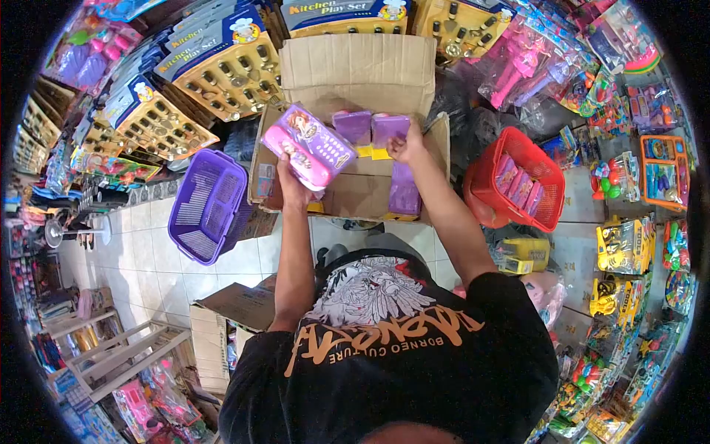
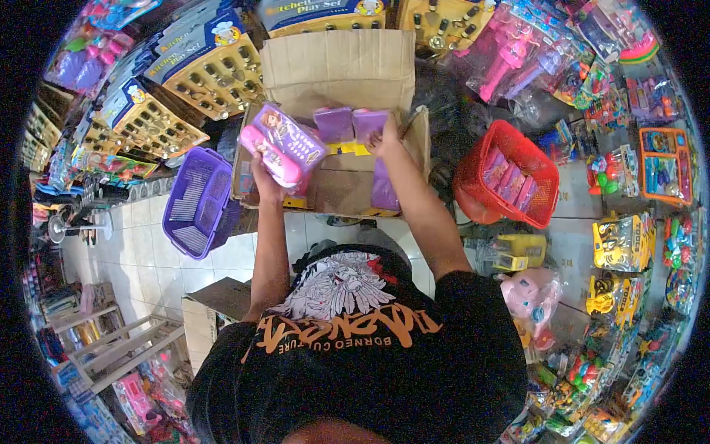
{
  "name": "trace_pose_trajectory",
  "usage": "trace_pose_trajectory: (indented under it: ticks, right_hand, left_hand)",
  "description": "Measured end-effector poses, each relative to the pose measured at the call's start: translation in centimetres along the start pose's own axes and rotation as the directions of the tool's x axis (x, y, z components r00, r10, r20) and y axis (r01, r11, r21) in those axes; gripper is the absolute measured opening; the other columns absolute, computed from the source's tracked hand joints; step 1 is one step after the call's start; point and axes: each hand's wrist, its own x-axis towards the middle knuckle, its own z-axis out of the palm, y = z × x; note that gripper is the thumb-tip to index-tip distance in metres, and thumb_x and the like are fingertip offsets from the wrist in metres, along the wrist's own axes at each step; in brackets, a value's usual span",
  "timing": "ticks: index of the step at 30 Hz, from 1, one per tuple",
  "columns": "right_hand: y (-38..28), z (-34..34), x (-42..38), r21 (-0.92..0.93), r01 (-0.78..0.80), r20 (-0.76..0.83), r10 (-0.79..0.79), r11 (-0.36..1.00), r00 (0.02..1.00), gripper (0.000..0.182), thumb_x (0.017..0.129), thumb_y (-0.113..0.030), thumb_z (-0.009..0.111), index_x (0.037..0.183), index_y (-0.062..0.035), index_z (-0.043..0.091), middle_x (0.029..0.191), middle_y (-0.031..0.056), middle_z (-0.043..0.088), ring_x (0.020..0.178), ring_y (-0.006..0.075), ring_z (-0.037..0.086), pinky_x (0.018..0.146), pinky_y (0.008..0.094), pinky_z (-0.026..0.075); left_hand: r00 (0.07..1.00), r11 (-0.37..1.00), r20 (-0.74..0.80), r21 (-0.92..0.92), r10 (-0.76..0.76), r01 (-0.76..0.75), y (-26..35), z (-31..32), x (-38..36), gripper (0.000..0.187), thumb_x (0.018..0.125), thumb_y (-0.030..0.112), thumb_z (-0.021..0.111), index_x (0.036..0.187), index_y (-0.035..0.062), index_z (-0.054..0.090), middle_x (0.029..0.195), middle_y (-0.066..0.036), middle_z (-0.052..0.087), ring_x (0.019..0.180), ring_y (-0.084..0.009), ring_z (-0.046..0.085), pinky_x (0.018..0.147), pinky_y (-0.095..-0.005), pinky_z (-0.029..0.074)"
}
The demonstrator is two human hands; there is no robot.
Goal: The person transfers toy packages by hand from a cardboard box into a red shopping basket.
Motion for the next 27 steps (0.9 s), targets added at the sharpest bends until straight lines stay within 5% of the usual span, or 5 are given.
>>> trace_pose_trajectory:
  ticks: [3, 8, 14, 23, 27]
  right_hand:
    - [0.0, 0.2, 3.2, 0.148, -0.212, -0.118, 0.23, 0.966, 0.966, 0.079, 0.067, -0.08, 0.041, 0.109, -0.0126, 0.046, 0.091, 0.0063, 0.047, 0.072, 0.0185, 0.048, 0.061, 0.0353, 0.045]
    - [0.0, 0.1, 4.2, 0.03, -0.211, -0.001, 0.211, 0.977, 0.978, 0.091, 0.067, -0.078, 0.045, 0.122, -0.0054, 0.039, 0.107, 0.0173, 0.052, 0.089, 0.0307, 0.055, 0.075, 0.0442, 0.05]
    - [0.3, 1.6, 3.3, -0.089, -0.044, -0.152, 0.03, 0.995, 0.988, 0.087, 0.07, -0.073, 0.047, 0.124, -0.0065, 0.034, 0.106, 0.0216, 0.05, 0.082, 0.0346, 0.057, 0.075, 0.0545, 0.048]
    - [0.8, -1.6, 0.3, -0.113, -0.054, 0.177, 0.074, 0.992, 0.981, 0.036, 0.073, -0.028, 0.053, 0.101, -0.0069, 0.054, 0.094, 0.0124, 0.058, 0.083, 0.0232, 0.059, 0.074, 0.0399, 0.052]
    - [1.3, -2.8, -5.6, -0.058, 0.043, 0.242, -0.028, 0.997, 0.97, 0.042, 0.074, -0.039, 0.062, 0.106, -0.0152, 0.048, 0.092, 0.0095, 0.058, 0.084, 0.0224, 0.058, 0.075, 0.0385, 0.051]
  left_hand:
    - [0.999, 0.997, -0.02, 0.064, -0.04, 0.041, 0.0, 0.0, -0.6, 0.059, 0.084, 0.045, 0.046, 0.128, 0.0064, 0.037, 0.124, -0.011, 0.047, 0.111, -0.0256, 0.048, 0.097, -0.0402, 0.037]
    - [1.0, 0.999, 0.003, 0.04, -0.019, 0.019, -0.6, -0.1, -1.3, 0.06, 0.084, 0.045, 0.048, 0.128, 0.0051, 0.038, 0.122, -0.011, 0.049, 0.109, -0.0253, 0.05, 0.095, -0.0393, 0.039]
    - [0.999, 0.999, -0.029, 0.037, 0.021, -0.02, -0.1, 0.3, -2.6, 0.06, 0.085, 0.045, 0.044, 0.128, 0.0039, 0.037, 0.123, -0.012, 0.047, 0.111, -0.0257, 0.048, 0.097, -0.0399, 0.036]
    - [0.999, 0.997, -0.034, 0.067, 0.027, -0.024, 1.6, 1.0, -3.3, 0.056, 0.087, 0.045, 0.043, 0.127, 0.0064, 0.038, 0.122, -0.01, 0.048, 0.11, -0.0243, 0.049, 0.096, -0.0391, 0.037]
    - [0.998, 1.0, 0.06, -0.001, -0.017, 0.017, 2.7, 1.3, -3.7, 0.054, 0.088, 0.044, 0.042, 0.127, 0.007, 0.04, 0.122, -0.009, 0.049, 0.11, -0.0244, 0.049, 0.096, -0.0393, 0.037]
